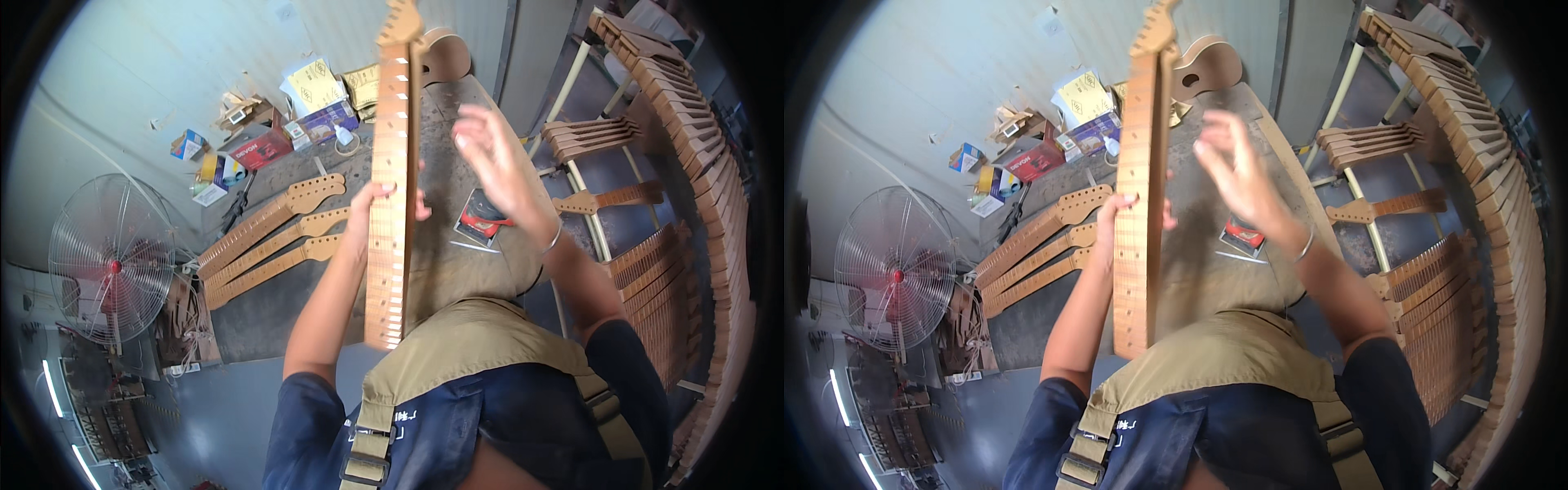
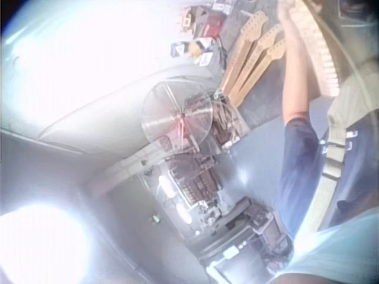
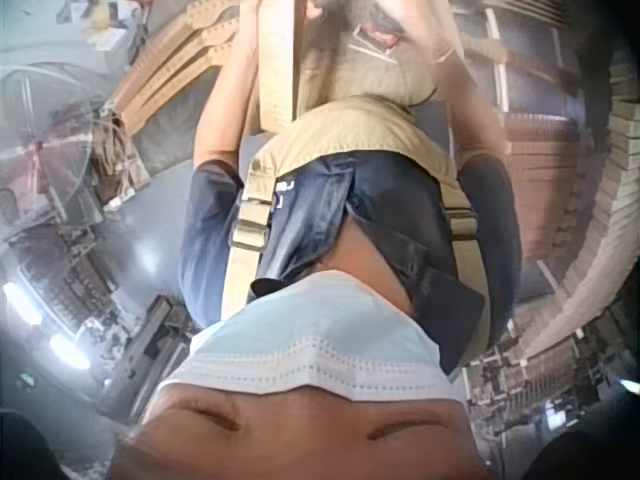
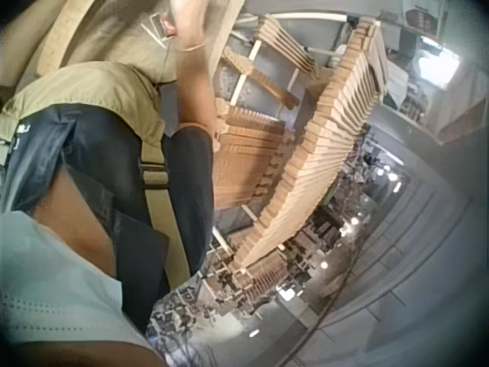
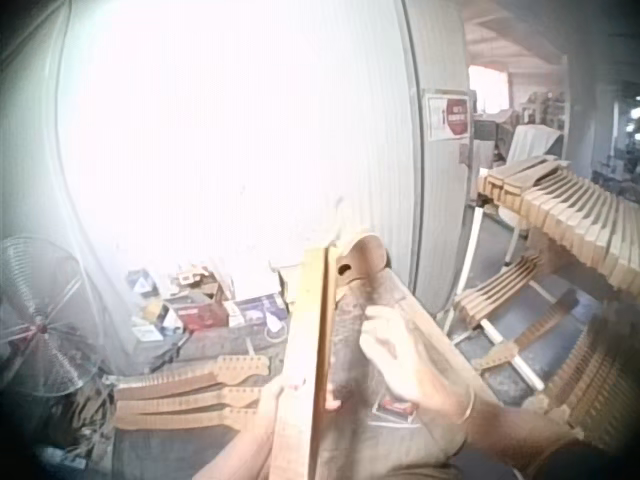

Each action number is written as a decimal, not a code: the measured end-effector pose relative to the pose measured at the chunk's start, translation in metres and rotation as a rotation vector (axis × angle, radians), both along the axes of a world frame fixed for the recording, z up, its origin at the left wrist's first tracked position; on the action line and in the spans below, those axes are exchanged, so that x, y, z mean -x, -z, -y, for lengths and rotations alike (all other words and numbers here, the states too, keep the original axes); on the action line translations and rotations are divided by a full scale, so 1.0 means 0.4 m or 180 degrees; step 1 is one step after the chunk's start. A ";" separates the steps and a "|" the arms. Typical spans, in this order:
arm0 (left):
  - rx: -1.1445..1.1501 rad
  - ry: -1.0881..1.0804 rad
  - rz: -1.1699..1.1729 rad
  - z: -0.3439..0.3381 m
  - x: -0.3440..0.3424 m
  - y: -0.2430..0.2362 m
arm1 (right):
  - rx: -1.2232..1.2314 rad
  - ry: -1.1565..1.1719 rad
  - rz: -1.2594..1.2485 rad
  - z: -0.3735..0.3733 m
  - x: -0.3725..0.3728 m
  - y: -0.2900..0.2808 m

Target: The person selects a wooden guitar neck from a rack and places it on a workbench. They then use a handheld electric sander to smooth the surface of the neck, moving the tool along the fretboard and headstock while holding the neck steady.

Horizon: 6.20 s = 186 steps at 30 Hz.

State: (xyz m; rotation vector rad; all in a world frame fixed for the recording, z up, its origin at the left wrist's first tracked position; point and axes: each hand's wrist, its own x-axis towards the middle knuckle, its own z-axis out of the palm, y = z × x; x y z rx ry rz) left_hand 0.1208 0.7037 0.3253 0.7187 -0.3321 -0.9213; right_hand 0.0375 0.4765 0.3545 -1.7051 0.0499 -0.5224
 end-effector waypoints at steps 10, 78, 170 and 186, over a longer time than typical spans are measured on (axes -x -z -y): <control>0.0399 -0.1123 -0.0178 0.117 -0.133 -0.006 | -0.1355 -0.0960 -0.0995 -0.159 0.106 0.087; -0.2571 0.0972 0.2883 1.342 0.737 0.646 | -0.2268 0.4115 -0.1392 1.048 0.722 0.653; -0.1992 0.0984 0.2827 1.248 0.704 0.784 | 0.3497 0.1252 -0.2901 1.227 0.778 0.765; -0.2006 0.1213 0.2768 1.262 0.718 0.801 | 0.3703 0.0544 -0.3839 1.278 0.782 0.727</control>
